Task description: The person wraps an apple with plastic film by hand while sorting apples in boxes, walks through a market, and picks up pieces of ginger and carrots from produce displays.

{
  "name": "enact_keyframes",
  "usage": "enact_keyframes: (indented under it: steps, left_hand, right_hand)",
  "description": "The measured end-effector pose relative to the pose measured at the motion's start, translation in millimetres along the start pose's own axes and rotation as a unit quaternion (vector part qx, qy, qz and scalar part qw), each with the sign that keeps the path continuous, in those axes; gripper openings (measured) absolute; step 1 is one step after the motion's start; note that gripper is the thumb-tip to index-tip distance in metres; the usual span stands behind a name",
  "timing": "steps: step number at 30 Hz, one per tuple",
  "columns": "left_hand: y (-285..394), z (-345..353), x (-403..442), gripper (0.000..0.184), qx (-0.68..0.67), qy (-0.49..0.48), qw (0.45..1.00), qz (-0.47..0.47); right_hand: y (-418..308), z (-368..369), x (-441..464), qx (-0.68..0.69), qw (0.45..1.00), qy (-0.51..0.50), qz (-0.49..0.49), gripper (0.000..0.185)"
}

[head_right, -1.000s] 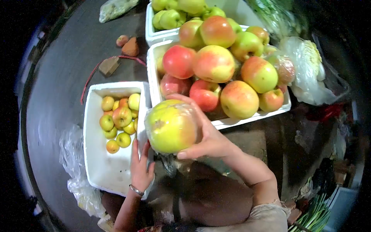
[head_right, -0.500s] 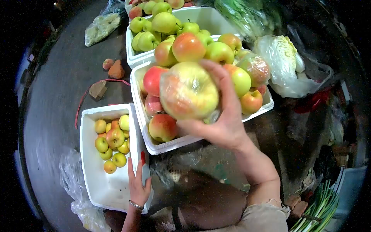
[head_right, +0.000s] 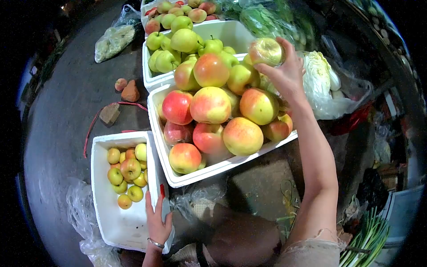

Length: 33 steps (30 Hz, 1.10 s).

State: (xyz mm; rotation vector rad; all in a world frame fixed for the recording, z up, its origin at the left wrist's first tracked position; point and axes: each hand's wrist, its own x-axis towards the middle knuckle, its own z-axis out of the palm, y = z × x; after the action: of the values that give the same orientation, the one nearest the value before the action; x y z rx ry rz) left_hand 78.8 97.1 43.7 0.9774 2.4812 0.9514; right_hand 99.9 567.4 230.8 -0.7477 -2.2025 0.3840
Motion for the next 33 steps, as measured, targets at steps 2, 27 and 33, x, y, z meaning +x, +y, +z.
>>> enact_keyframes:
  steps: [2,27,33]
  left_hand:
    - [-0.5,0.7,-0.1,0.07,-0.001,0.002,1.0,0.002]
    - [-0.4,-0.5,0.9,0.051,-0.002,0.013,1.0,0.007]
    - [-2.3,-0.7,2.5,0.054,0.0,0.012,1.0,0.012]
  right_hand:
    - [5.3,4.2,7.8,-0.016,1.0,-0.01,-0.007,0.085]
    - [13.1,42.3,44.3,0.051,0.987,-0.152,-0.006,0.097]
    - [-15.6,27.3,24.9,0.036,0.999,-0.007,-0.028,0.096]
